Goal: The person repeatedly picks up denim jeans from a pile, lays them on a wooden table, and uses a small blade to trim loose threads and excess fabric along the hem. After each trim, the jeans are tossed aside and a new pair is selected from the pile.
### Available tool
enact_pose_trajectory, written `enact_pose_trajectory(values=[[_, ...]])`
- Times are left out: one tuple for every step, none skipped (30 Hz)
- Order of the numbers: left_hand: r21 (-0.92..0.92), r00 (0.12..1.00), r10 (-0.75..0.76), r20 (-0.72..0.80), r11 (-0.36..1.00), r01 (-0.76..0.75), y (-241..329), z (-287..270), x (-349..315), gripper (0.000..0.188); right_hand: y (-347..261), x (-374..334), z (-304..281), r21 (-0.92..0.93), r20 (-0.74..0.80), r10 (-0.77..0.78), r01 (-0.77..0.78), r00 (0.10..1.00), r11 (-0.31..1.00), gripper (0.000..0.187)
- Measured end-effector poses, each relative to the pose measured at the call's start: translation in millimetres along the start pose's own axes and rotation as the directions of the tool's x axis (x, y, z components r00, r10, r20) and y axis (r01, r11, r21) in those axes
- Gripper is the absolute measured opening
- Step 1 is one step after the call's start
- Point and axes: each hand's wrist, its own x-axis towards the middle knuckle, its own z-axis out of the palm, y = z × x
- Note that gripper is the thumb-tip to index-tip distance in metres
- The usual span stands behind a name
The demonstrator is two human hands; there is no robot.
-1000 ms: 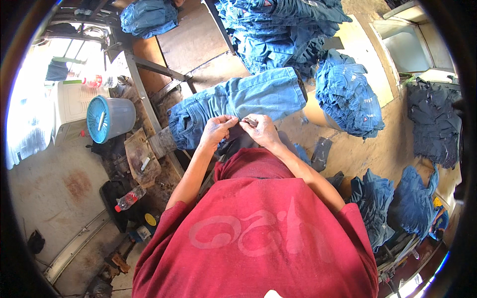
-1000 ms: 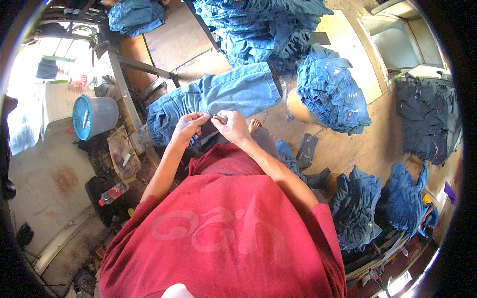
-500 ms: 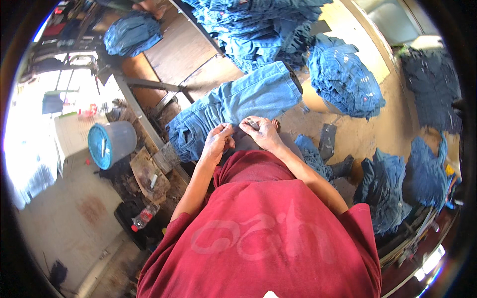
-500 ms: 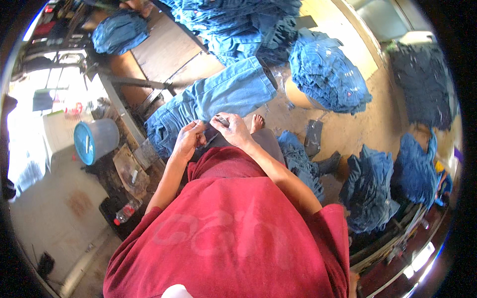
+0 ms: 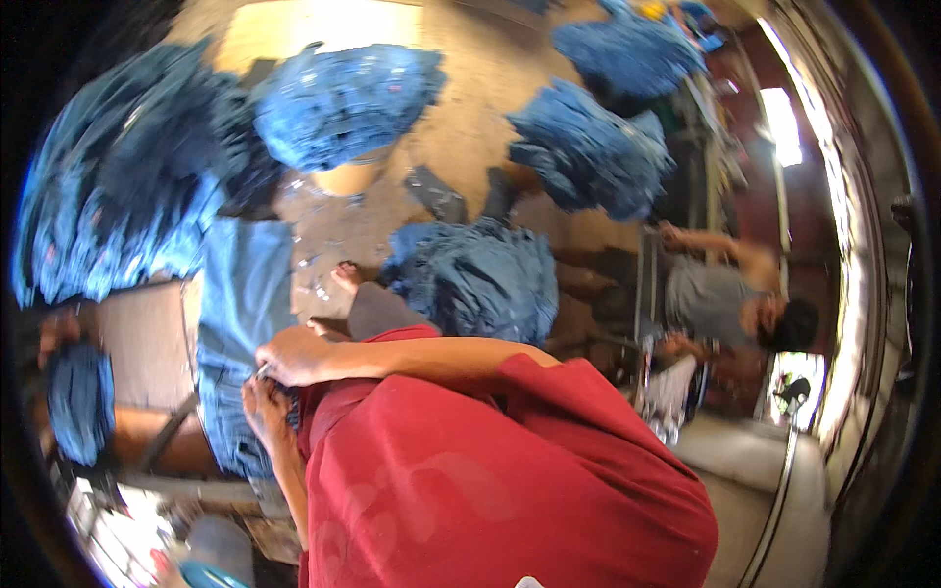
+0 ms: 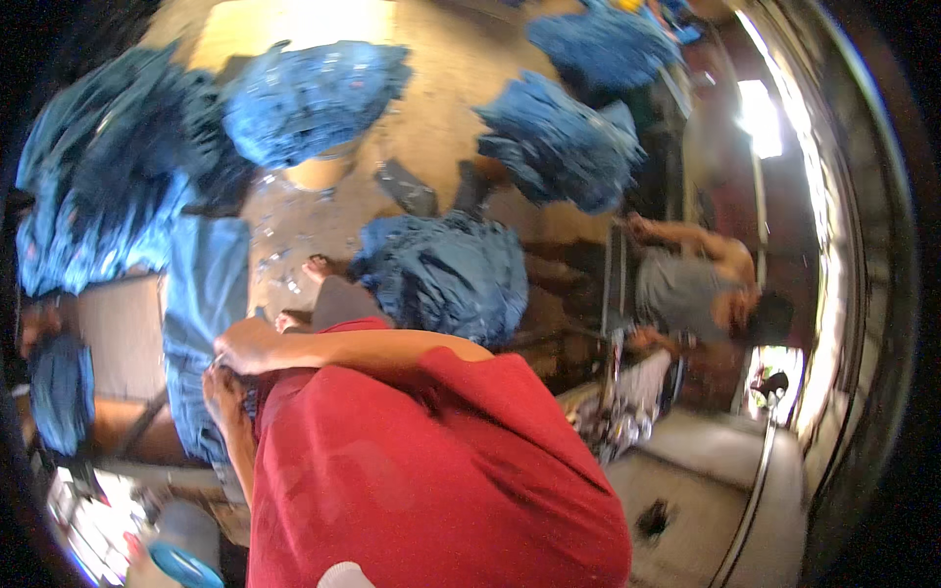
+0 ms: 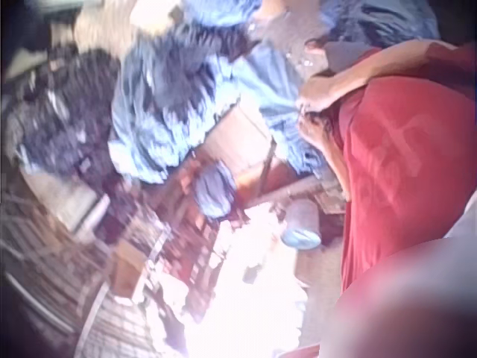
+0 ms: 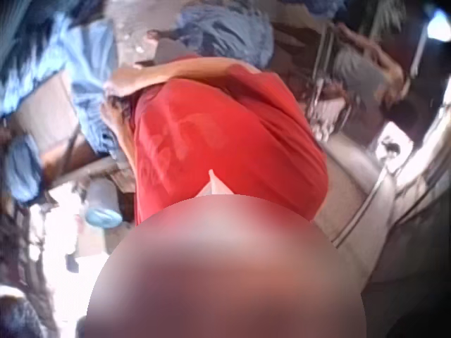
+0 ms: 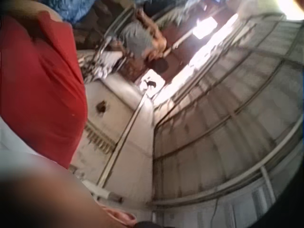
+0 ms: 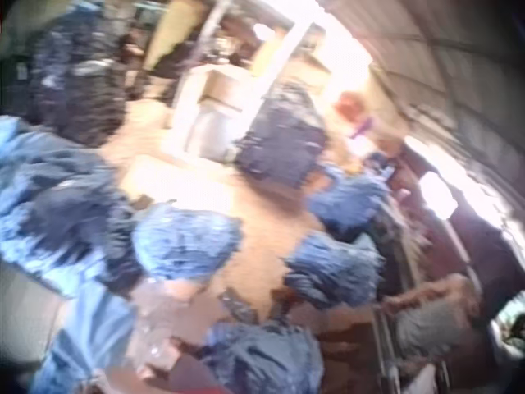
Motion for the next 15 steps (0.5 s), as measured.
enact_pose_trajectory(values=[[-0.053, 0.992, -0.009, 0.128, 0.998, 0.016, -0.2, -1.3, 0.9, 0.021, 3.4, 1.5, 1.5, -0.016, -0.026, -0.01, 0.01, 1.0, 1.0, 0.02], [-0.105, 0.996, -0.064, 0.066, 0.992, 0.071, 0.6, -4.0, -2.2, 0.025, -0.2, -2.1, 5.9, 0.047, -0.066, -0.039, 0.042, 0.997, 0.998, 0.021], [-0.184, 0.994, -0.087, 0.06, 0.978, 0.097, 1.4, -5.9, -2.9, 0.026, 2.7, -0.6, 7.6, 0.083, -0.132, 0.001, 0.01, 0.991, 0.996, 0.022], [-0.264, 0.991, -0.126, 0.046, 0.955, 0.133, 4.3, -9.3, -6.6, 0.026, 1.2, -3.0, 9.2, 0.153, -0.154, 0.032, -0.008, 0.988, 0.988, 0.022], [-0.256, 0.983, -0.156, 0.099, 0.951, 0.177, 8.0, -12.0, -5.9, 0.026, 2.3, -3.7, 9.3, 0.217, -0.185, 0.041, 0.0, 0.982, 0.976, 0.027], [-0.261, 0.975, -0.193, 0.115, 0.941, 0.217, 12.5, -14.5, -5.9, 0.026, 2.0, -5.6, 8.4, 0.286, -0.144, 0.085, -0.041, 0.986, 0.957, 0.032], [-0.313, 0.957, -0.216, 0.194, 0.911, 0.269, 16.3, -16.2, -5.1, 0.026, 0.7, -7.1, 6.9, 0.264, -0.193, 0.066, -0.013, 0.979, 0.964, 0.032], [-0.338, 0.935, -0.276, 0.224, 0.878, 0.34, 20.8, -17.2, -2.3, 0.029, -0.4, -7.8, 4.1, 0.287, -0.222, 0.058, 0.008, 0.973, 0.958, 0.032], [-0.311, 0.921, -0.3, 0.248, 0.876, 0.369, 24.2, -17.2, 1.0, 0.028, -1.9, -10.1, 1.5, 0.241, -0.271, 0.071, -0.004, 0.96, 0.971, 0.034], [-0.311, 0.905, -0.305, 0.297, 0.865, 0.394, 27.5, -17.3, 5.0, 0.028, -3.9, -9.3, -1.9, 0.207, -0.275, 0.106, -0.049, 0.956, 0.977, 0.036], [-0.225, 0.907, -0.334, 0.255, 0.892, 0.391, 29.2, -15.5, 10.1, 0.027, -4.6, -10.6, -4.3, 0.171, -0.31, 0.155, -0.105, 0.938, 0.98, 0.043], [-0.166, 0.91, -0.34, 0.238, 0.909, 0.383, 30.5, -14.4, 14.7, 0.026, -6.3, -8.9, -6.4, 0.146, -0.259, 0.199, -0.165, 0.945, 0.975, 0.045], [-0.108, 0.916, -0.34, 0.214, 0.924, 0.368, 30.5, -12.7, 18.5, 0.026, -6.8, -7.8, -7.4, 0.124, -0.209, 0.231, -0.208, 0.95, 0.97, 0.047], [-0.086, 0.921, -0.318, 0.223, 0.935, 0.344, 29.8, -11.6, 21.1, 0.025, -7.1, -5.3, -7.8, 0.099, -0.205, 0.244, -0.227, 0.948, 0.969, 0.049], [-0.062, 0.929, -0.293, 0.227, 0.947, 0.314, 28.3, -10.4, 22.2, 0.024, -7.2, -3.1, -6.3, 0.095, -0.203, 0.245, -0.23, 0.948, 0.969, 0.05]])
